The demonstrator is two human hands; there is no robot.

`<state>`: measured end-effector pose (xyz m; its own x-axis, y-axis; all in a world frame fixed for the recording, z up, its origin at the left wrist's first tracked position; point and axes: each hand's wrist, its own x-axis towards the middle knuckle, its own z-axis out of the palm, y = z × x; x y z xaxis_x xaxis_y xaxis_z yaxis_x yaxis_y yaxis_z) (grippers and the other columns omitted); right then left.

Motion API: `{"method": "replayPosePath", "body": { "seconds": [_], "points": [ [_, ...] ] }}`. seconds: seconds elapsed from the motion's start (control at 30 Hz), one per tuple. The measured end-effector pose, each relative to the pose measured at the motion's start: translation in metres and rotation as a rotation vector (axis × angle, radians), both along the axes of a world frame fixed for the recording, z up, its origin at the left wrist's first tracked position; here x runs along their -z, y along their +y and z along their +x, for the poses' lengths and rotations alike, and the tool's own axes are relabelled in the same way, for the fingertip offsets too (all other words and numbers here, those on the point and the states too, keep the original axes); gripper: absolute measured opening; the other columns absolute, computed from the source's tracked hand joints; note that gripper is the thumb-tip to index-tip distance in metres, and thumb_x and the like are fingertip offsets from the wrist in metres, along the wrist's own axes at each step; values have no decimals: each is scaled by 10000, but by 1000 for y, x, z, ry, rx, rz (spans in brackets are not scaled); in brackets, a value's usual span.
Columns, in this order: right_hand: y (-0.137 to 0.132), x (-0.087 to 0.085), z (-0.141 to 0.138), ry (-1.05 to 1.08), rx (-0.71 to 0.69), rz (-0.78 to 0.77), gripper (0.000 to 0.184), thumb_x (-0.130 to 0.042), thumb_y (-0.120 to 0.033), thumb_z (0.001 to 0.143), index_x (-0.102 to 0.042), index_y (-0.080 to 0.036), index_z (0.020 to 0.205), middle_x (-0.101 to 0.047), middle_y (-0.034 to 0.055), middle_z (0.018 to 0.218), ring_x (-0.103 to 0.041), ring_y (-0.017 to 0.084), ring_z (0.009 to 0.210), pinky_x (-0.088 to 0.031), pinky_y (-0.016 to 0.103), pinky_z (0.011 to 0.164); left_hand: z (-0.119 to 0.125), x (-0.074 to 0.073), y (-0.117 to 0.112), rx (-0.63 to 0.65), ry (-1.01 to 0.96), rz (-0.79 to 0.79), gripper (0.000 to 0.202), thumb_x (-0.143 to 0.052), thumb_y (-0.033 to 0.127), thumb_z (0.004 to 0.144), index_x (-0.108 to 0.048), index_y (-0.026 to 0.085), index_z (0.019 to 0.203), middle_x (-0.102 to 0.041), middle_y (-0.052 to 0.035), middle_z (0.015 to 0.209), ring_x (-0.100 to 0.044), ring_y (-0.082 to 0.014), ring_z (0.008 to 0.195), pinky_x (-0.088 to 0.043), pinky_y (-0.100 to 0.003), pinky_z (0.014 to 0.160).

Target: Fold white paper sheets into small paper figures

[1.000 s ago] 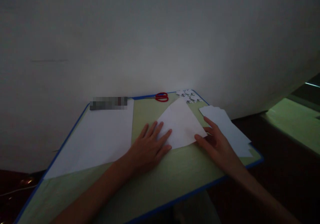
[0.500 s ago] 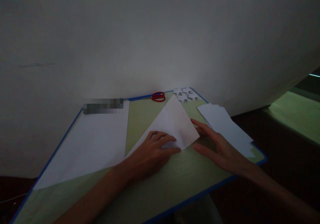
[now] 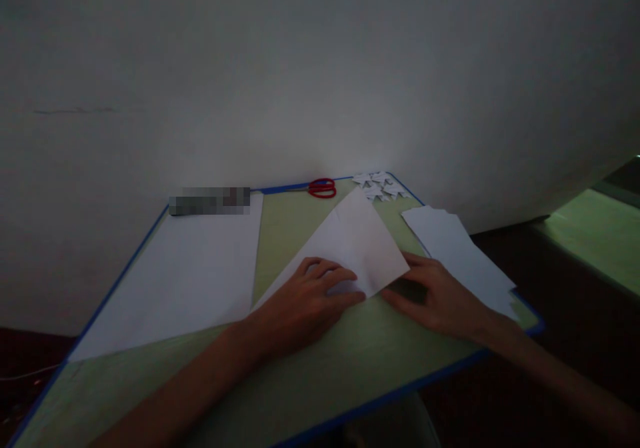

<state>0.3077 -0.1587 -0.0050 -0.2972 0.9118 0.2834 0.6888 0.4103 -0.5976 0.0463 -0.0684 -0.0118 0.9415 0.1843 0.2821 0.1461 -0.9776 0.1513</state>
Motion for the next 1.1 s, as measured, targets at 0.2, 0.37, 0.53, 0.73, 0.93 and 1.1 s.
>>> {"method": "replayPosePath", "body": {
  "seconds": [0.2,0.37,0.53,0.73,0.93,1.1],
  "points": [
    [-1,-2,-5,37,152,-78,237,-605,-366,982,-777,-208,938,-753,98,1083,-720,259,988,-597,437,892,0,-2,0,9,-3,19,382,-487,154,1007,-628,248,1349,-629,-111,1355,-547,-297,1228,-431,-507,1040],
    [-3,8,-10,-35,160,-29,207,-603,-319,980,-777,-205,978,-736,109,1120,-717,261,1022,-596,428,911,1,-4,-1,-4,29,-5,399,-512,137,982,-639,261,1340,-621,-103,1366,-538,-298,1232,-415,-502,1048],
    [-4,5,-7,-81,22,-3,166,-634,-204,949,-772,-239,1034,-697,82,1195,-684,225,1061,-583,382,919,1,-8,-3,-13,71,-13,375,-498,170,1006,-632,262,1344,-614,-93,1372,-531,-286,1242,-394,-479,1068],
    [4,2,10,-285,-223,92,289,-564,-194,1010,-735,-295,1220,-704,74,1183,-672,224,1070,-561,406,912,2,-7,-1,1,74,0,390,-520,164,994,-622,282,1351,-608,-76,1382,-537,-281,1239,-387,-472,1068],
    [18,-7,22,-403,-374,208,425,-523,-91,985,-687,-309,1311,-720,63,1225,-677,220,1091,-560,404,911,2,-8,-1,-5,82,-13,407,-507,169,996,-615,308,1363,-606,-65,1384,-529,-289,1242,-376,-490,1070],
    [26,-6,24,-459,-440,286,429,-500,-85,997,-661,-285,1340,-731,76,1214,-684,226,1090,-554,424,914,2,-8,0,-5,90,-18,419,-514,168,990,-604,312,1372,-603,-60,1378,-523,-285,1241,-376,-495,1070]
  ]
}}
